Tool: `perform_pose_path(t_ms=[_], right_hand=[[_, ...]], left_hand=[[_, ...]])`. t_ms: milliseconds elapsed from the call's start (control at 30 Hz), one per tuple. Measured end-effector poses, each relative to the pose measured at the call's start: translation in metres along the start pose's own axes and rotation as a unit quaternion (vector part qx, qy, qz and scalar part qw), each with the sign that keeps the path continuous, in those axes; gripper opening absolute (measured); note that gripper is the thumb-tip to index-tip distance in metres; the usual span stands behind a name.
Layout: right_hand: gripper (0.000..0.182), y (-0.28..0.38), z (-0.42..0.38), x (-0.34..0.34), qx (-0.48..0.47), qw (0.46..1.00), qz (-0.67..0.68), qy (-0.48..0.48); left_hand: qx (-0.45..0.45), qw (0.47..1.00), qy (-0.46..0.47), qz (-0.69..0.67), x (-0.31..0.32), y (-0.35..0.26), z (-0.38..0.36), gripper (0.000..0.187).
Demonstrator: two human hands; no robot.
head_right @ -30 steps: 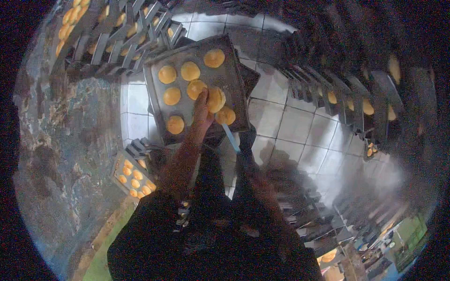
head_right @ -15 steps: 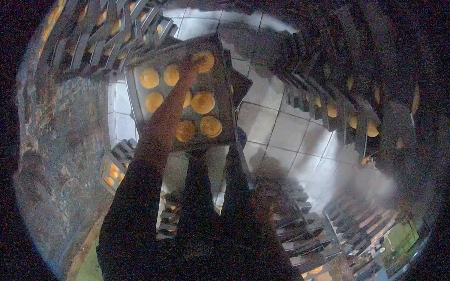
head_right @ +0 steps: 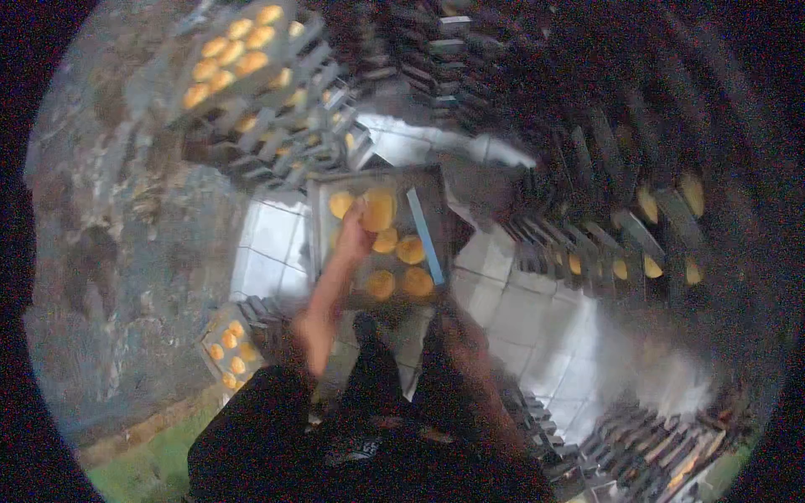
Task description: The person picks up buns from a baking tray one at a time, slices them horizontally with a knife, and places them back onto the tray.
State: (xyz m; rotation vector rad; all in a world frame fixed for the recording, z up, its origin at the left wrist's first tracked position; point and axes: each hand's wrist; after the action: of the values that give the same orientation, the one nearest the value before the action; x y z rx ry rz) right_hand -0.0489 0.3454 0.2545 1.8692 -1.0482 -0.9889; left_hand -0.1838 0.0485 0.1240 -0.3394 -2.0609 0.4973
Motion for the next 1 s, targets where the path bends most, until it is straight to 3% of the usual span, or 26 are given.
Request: perform_pose_path(t_ms=[67,100,300,500,600,700,800,833,967,1000], right_hand=[[0.042,0.035,-0.005,0.021,-0.02,0.999,-0.027,-0.005],[0.042,0.05,-0.006,0.033,-0.035,0.999,-0.025,0.001],[0.039,0.071,-0.024,0.094,-0.144,0.981,-0.122,-0.047],[0.043,0.09,-0.057,0.116,-0.115,0.992,-0.054,-0.006],[0.041,0.093,-0.054,0.128,-0.223,0.97,-0.046,-0.082],[0.043,0.144,-0.059,0.118,-0.108,0.985,-0.12,-0.061],[0.048,0.125,-0.069,0.119,-0.151,0.976,-0.144,-0.056],[0.046,0.131,-0.088,0.123,-0.21,0.967,-0.114,-0.093],[0.045,0.094,-0.103,0.122,-0.165,0.98,-0.074,-0.076],[0.047,0.113,-0.105,0.114,-0.12,0.988,-0.077,-0.051]], left_hand=[[0.006,0.998,-0.005,-0.059,0.02,-0.036,-0.032,0.058],[0.011,0.996,0.056,-0.067,0.026,-0.056,-0.047,0.057],[0.059,0.989,0.09,-0.102,0.043,-0.133,-0.096,0.05],[0.08,0.988,0.116,-0.056,0.047,-0.163,-0.128,0.05],[0.077,0.988,0.135,-0.012,0.045,-0.148,-0.146,0.049],[0.081,0.985,0.153,0.014,0.047,-0.136,-0.155,0.049],[0.08,0.981,0.174,0.008,0.05,-0.149,-0.161,0.051],[0.068,0.98,0.189,-0.002,0.049,-0.157,-0.162,0.052],[0.074,0.97,0.212,0.098,0.042,-0.164,-0.162,0.054],[0.052,0.963,0.224,0.139,0.039,-0.157,-0.165,0.065]])
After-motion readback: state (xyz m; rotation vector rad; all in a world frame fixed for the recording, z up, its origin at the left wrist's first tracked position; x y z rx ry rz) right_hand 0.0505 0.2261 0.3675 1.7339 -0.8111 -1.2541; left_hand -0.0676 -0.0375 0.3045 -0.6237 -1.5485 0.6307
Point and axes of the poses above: each hand's wrist, its own z-axis towards the middle knuckle, its own x-axis out of the palm, y = z × x, and after that the axes turned 15 degrees about -z, right-handed
